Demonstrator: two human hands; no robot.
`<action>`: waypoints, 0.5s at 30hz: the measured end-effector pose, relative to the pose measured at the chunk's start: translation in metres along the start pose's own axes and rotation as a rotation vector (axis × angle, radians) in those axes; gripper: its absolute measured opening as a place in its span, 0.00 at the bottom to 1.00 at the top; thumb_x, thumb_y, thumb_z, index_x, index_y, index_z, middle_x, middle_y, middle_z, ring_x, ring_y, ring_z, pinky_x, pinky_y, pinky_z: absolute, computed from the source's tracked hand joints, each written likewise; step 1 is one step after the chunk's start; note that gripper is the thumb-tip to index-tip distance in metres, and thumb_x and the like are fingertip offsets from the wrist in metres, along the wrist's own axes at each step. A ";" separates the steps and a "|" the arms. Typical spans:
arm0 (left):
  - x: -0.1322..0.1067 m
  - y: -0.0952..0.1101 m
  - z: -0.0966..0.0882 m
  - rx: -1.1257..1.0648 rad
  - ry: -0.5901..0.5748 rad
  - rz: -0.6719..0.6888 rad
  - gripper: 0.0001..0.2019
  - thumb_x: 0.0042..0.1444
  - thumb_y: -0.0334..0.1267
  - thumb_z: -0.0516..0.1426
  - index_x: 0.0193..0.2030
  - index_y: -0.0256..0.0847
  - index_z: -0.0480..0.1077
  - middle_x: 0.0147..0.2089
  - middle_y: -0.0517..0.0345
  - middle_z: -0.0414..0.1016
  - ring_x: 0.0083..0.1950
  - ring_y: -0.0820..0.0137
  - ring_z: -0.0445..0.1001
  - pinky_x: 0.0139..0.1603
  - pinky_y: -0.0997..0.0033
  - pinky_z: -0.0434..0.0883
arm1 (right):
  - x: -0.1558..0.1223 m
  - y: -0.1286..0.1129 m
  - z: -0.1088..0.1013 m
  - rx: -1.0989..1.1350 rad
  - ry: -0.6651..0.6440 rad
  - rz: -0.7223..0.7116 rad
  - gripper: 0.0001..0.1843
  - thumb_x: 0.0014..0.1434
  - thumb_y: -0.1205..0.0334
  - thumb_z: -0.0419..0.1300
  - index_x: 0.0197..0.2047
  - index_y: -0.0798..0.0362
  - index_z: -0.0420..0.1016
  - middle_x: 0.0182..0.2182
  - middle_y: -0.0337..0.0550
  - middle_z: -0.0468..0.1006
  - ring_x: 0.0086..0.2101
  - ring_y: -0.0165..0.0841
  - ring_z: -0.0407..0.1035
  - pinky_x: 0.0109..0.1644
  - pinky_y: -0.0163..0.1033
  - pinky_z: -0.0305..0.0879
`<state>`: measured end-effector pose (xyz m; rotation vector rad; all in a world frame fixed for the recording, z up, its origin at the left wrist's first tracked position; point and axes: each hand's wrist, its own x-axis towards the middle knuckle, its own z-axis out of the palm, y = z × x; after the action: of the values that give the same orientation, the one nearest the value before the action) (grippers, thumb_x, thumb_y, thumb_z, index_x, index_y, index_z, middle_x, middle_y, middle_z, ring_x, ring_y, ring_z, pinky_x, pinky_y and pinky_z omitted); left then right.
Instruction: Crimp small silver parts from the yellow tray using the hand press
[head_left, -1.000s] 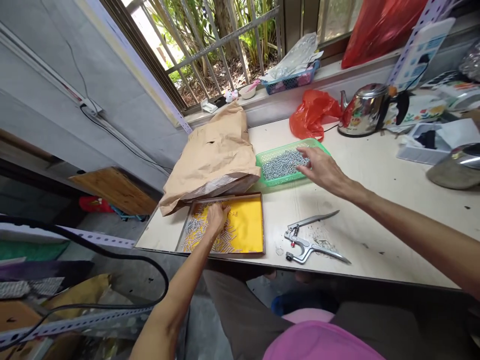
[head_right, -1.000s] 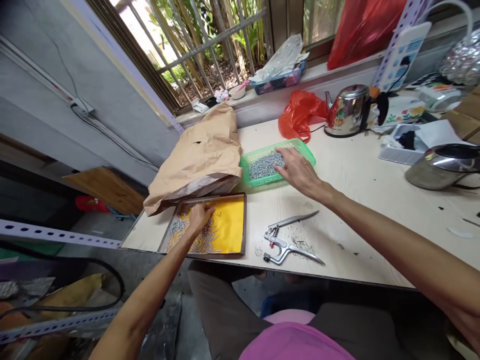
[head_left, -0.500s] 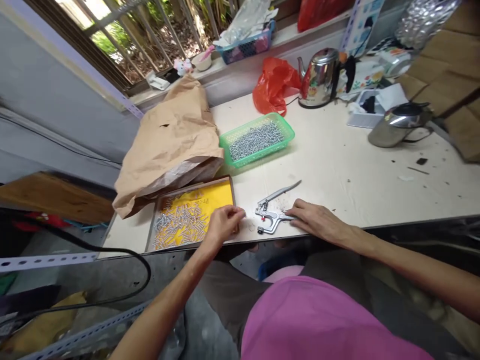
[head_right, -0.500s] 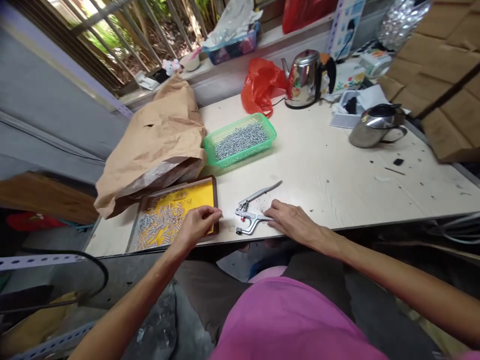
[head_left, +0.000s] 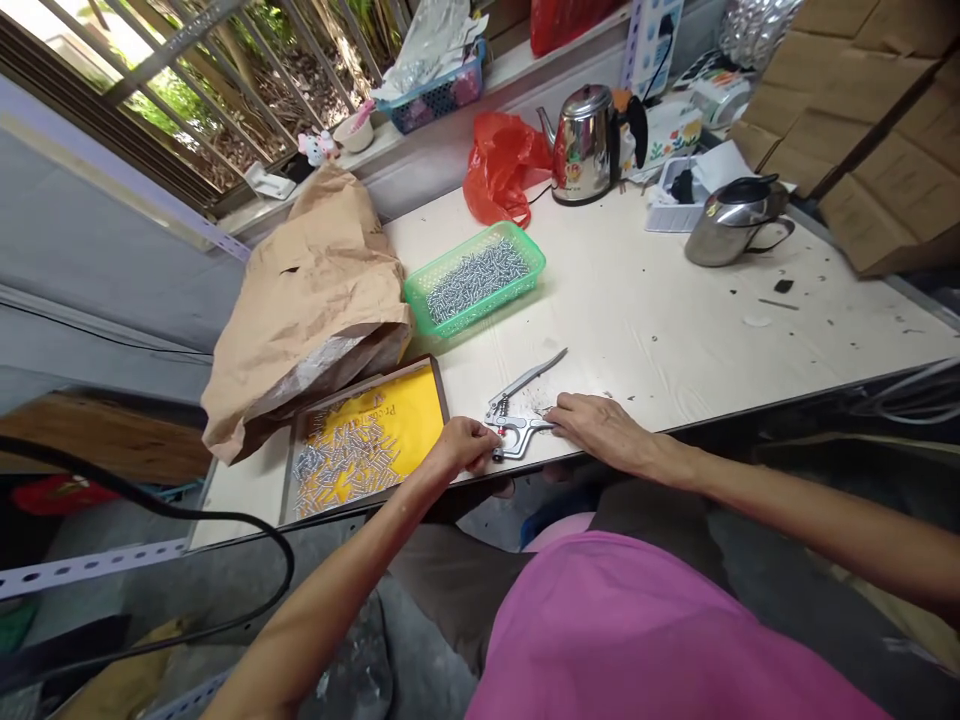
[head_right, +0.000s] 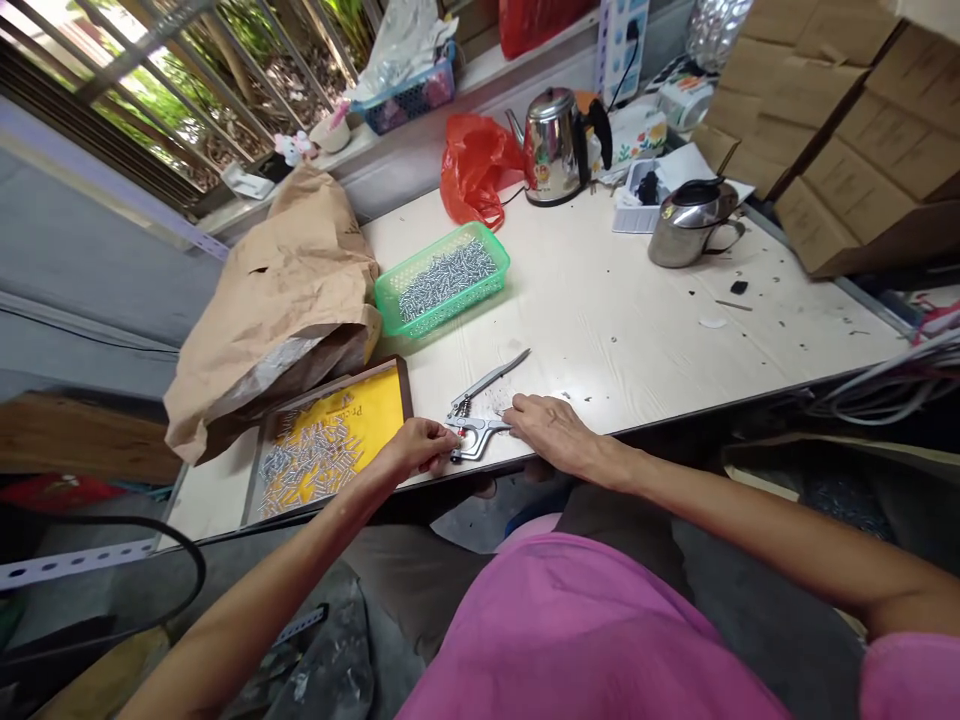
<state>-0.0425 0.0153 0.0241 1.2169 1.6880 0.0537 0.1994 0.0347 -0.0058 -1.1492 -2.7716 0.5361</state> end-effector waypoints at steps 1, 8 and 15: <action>0.001 -0.001 0.000 -0.022 -0.015 -0.007 0.15 0.48 0.46 0.59 0.21 0.36 0.69 0.11 0.66 0.60 0.15 0.79 0.54 0.21 0.75 0.51 | 0.000 0.001 0.002 0.001 0.008 -0.004 0.10 0.67 0.62 0.50 0.39 0.53 0.71 0.36 0.44 0.71 0.32 0.30 0.64 0.33 0.36 0.51; 0.007 -0.008 0.003 -0.168 -0.109 -0.031 0.17 0.43 0.49 0.63 0.19 0.37 0.66 0.12 0.66 0.61 0.14 0.80 0.54 0.18 0.75 0.49 | 0.000 0.002 0.011 -0.021 0.053 -0.008 0.05 0.63 0.63 0.54 0.40 0.53 0.71 0.37 0.44 0.71 0.31 0.31 0.64 0.31 0.36 0.51; 0.004 -0.012 0.009 -0.175 -0.088 -0.079 0.14 0.47 0.46 0.62 0.23 0.37 0.68 0.13 0.66 0.63 0.14 0.80 0.56 0.18 0.77 0.51 | -0.002 0.001 0.012 0.018 0.068 -0.024 0.06 0.59 0.63 0.60 0.40 0.54 0.71 0.37 0.45 0.71 0.34 0.32 0.65 0.34 0.35 0.55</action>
<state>-0.0445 0.0079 0.0105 1.0075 1.6173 0.0965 0.1990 0.0309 -0.0175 -1.1074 -2.7140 0.5087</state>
